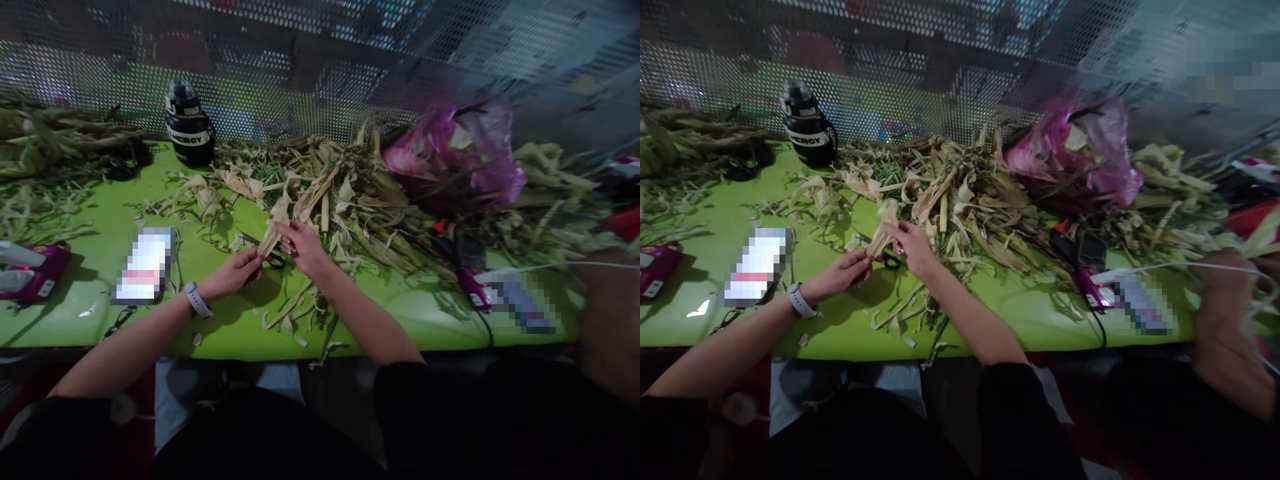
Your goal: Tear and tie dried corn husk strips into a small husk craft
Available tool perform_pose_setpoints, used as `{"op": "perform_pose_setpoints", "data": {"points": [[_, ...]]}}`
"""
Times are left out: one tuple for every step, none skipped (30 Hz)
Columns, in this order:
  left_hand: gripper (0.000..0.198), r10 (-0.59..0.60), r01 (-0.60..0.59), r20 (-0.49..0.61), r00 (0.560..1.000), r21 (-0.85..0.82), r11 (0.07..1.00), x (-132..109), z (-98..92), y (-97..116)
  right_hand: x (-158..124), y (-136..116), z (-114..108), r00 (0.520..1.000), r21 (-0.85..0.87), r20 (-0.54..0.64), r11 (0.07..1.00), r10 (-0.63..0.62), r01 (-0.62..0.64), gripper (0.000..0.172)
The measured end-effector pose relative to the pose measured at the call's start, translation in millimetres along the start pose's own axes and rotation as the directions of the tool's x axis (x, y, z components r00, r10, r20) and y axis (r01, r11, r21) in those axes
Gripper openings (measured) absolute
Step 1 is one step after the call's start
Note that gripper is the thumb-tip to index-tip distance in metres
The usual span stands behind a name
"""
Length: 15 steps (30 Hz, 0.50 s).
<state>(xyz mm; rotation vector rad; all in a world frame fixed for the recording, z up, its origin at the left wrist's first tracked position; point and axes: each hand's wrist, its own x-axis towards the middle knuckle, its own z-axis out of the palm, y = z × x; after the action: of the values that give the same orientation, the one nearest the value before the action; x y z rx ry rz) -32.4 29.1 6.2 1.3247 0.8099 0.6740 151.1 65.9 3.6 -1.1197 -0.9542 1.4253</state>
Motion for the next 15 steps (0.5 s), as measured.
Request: {"op": "perform_pose_setpoints", "data": {"points": [[0.024,0.005,-0.005,0.016,1.000,0.001,1.000,-1,-0.3,1,5,-5,-6,0.999,0.018,-0.040,1.000,-0.014,0.014,0.030],[0.025,0.009,-0.009,0.028,1.000,0.001,1.000,-1,-0.7,2,10,-10,-13,0.995,0.041,-0.097,0.999,-0.031,0.035,0.030],[0.025,0.010,-0.010,0.032,0.999,0.002,1.000,-2,-1.3,2,15,-15,-19,0.989,0.070,-0.139,0.996,-0.045,0.056,0.030],[0.024,0.007,-0.007,0.028,1.000,0.000,1.000,-2,-2.0,3,18,-21,-25,0.985,0.094,-0.165,0.993,-0.057,0.073,0.030],[0.024,0.002,-0.002,0.016,1.000,-0.013,1.000,-2,-2.9,3,21,-26,-30,0.980,0.109,-0.187,0.990,-0.068,0.089,0.030],[0.023,-0.003,0.003,-0.006,1.000,-0.044,0.999,-2,-4.0,4,23,-32,-34,0.977,0.118,-0.198,0.987,-0.082,0.107,0.029],[0.022,-0.007,0.003,-0.044,0.999,-0.094,0.996,-1,-5.1,4,24,-38,-37,0.973,0.122,-0.206,0.984,-0.103,0.130,0.027],[0.022,-0.015,0.000,-0.098,0.995,-0.151,0.989,0,-6.4,5,25,-43,-40,0.968,0.124,-0.215,0.980,-0.129,0.158,0.025],[0.021,-0.029,-0.006,-0.166,0.986,-0.203,0.979,1,-7.8,6,25,-49,-43,0.963,0.123,-0.218,0.974,-0.158,0.188,0.024],[0.019,-0.052,-0.006,-0.240,0.969,-0.237,0.972,2,-9.2,6,25,-54,-46,0.958,0.117,-0.219,0.969,-0.187,0.216,0.023],[0.018,-0.083,0.006,-0.307,0.948,-0.244,0.970,3,-10.5,7,25,-57,-49,0.953,0.099,-0.217,0.967,-0.210,0.236,0.023],[0.017,-0.117,0.034,-0.359,0.926,-0.229,0.973,5,-11.7,8,26,-60,-53,0.951,0.060,-0.210,0.968,-0.227,0.245,0.023],[0.016,-0.146,0.070,-0.386,0.911,-0.205,0.976,6,-12.8,8,26,-61,-57,0.951,-0.003,-0.196,0.970,-0.237,0.241,0.023],[0.015,-0.167,0.102,-0.401,0.901,-0.180,0.978,7,-13.6,8,26,-60,-61,0.957,-0.091,-0.172,0.971,-0.233,0.220,0.023],[0.015,-0.180,0.126,-0.403,0.897,-0.158,0.979,8,-14.2,8,26,-59,-66,0.965,-0.207,-0.143,0.960,-0.220,0.188,0.023]]}}
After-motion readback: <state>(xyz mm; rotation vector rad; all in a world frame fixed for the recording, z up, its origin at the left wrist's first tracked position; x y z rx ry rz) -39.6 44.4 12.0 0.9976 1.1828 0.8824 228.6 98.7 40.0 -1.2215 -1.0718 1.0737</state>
